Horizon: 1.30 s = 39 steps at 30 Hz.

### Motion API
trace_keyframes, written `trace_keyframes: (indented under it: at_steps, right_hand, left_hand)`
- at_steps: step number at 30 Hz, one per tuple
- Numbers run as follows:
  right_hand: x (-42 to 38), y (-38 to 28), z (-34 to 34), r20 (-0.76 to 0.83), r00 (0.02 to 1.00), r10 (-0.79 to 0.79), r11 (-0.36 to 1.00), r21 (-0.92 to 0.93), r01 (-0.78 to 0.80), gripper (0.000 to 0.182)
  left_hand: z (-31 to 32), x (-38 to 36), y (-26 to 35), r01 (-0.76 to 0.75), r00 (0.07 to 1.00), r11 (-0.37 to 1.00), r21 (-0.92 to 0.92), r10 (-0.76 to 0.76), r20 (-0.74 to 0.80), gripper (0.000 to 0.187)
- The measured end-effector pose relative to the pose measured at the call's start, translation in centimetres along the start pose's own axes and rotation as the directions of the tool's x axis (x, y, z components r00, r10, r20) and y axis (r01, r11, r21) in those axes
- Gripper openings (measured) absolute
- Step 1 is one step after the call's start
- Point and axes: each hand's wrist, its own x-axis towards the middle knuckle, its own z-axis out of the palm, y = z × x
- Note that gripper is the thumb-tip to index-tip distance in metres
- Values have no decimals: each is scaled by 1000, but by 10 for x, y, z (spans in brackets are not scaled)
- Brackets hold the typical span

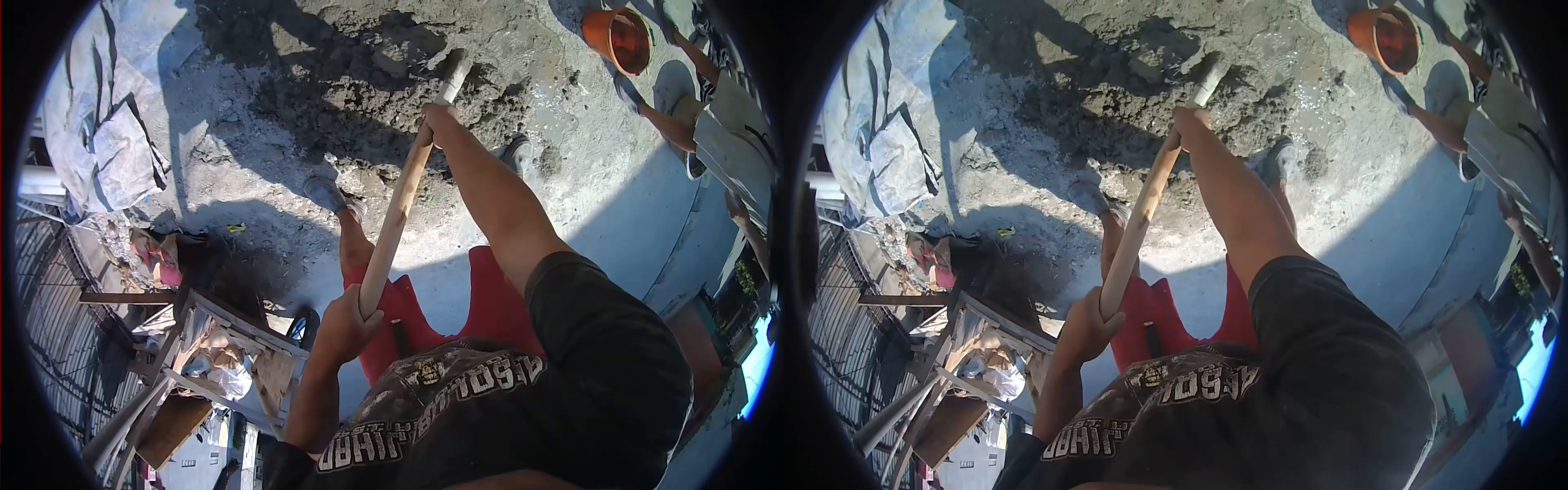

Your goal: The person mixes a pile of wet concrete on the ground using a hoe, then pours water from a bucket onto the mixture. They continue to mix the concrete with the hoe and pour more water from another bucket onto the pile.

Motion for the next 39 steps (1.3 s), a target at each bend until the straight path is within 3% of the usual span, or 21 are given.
trace_keyframes:
  at_steps: [3, 7, 10, 12, 14, 15, 17, 18, 19, 21, 22, 25, 26, 28, 31, 32, 34, 36, 37, 38, 39]
  right_hand:
    - [-106, 18, -1, 72, 993, 91, 977, 187, -104, 39]
    - [-185, 55, -18, 137, 990, -43, 916, 400, -16, 33]
    - [-223, 28, -54, 162, 965, -207, 862, 496, 101, 24]
    - [-217, -24, -81, 167, 912, -375, 819, 521, 241, 19]
    - [-185, -107, -92, 140, 922, -362, 868, 411, 278, 18]
    - [-147, -146, -93, 145, 922, -359, 896, 328, 298, 17]
    - [-76, -214, -75, 121, 883, -453, 884, 186, 428, 20]
    - [4, -231, -65, 170, 805, -568, 821, 46, 569, 23]
    - [95, -226, -48, 290, 812, -507, 791, -219, 571, 48]
    - [0, -190, -8, 211, 921, -327, 871, -311, 380, 23]
    - [62, -122, 25, 240, 925, -294, 876, -320, 361, 19]
    - [-68, -11, 30, 192, 981, 20, 997, -72, -7, 46]
    - [-104, 3, 20, 182, 983, -14, 1000, -8, 16, 44]
    - [-148, 37, 0, 176, 983, -43, 992, 127, 21, 46]
    - [-201, 65, -42, 221, 973, -68, 947, 321, -7, 34]
    - [-209, 67, -60, 233, 972, -42, 932, 359, -45, 29]
    - [-219, 31, -95, 154, 974, -168, 883, 462, 79, 20]
    - [-185, -20, -134, 71, 982, -175, 903, 408, 131, 22]
    - [-161, -58, -150, 57, 982, -182, 902, 408, 144, 20]
    - [-116, -90, -164, -23, 976, -216, 922, 325, 212, 17]
    - [-68, -123, -176, -55, 969, -241, 923, 294, 246, 27]
  left_hand:
    - [0, -40, -82, 130, 991, 991, 38, -130, -18, 30]
    - [50, -52, -239, 110, 971, 994, 17, -104, -213, 21]
    - [64, -36, -258, 124, 985, 990, -65, -131, -116, 21]
    - [39, -12, -170, -13, 1000, 996, 84, 11, 21, 22]
    - [20, 21, -85, 0, 979, 1000, -27, 5, 201, 29]
    - [18, 40, -52, -104, 969, 986, -134, 130, 208, 35]
    - [24, 72, 8, -138, 979, 950, -279, 174, 109, 38]
    - [23, 80, 46, -150, 986, 949, -278, 166, 34, 34]
    - [23, 81, 69, -160, 987, 947, -279, 154, -44, 31]
    - [36, 55, 59, -21, 1000, 905, -424, 22, -5, 35]
    - [43, 32, 49, 47, 999, 869, -492, -42, 23, 36]
    - [49, -35, -58, 198, 979, 936, -291, -201, 18, 39]
    - [48, -51, -84, 249, 968, 941, -231, -245, 45, 33]
    - [74, -74, -157, 158, 986, 980, -120, -164, -36, 26]
    - [108, -93, -247, 299, 950, 945, -136, -308, -55, 22]
    - [106, -92, -238, 230, 969, 972, -40, -232, -86, 22]
    - [79, -70, -192, 75, 990, 983, 169, -54, -129, 23]
    - [60, -33, -132, -11, 997, 999, 42, 8, 77, 24]
    - [34, -9, -76, 9, 962, 1000, 7, -11, 273, 26]
    - [32, 18, -51, -154, 938, 978, -141, 189, 291, 26]
    - [15, 44, -1, -207, 908, 966, -154, 248, 338, 33]
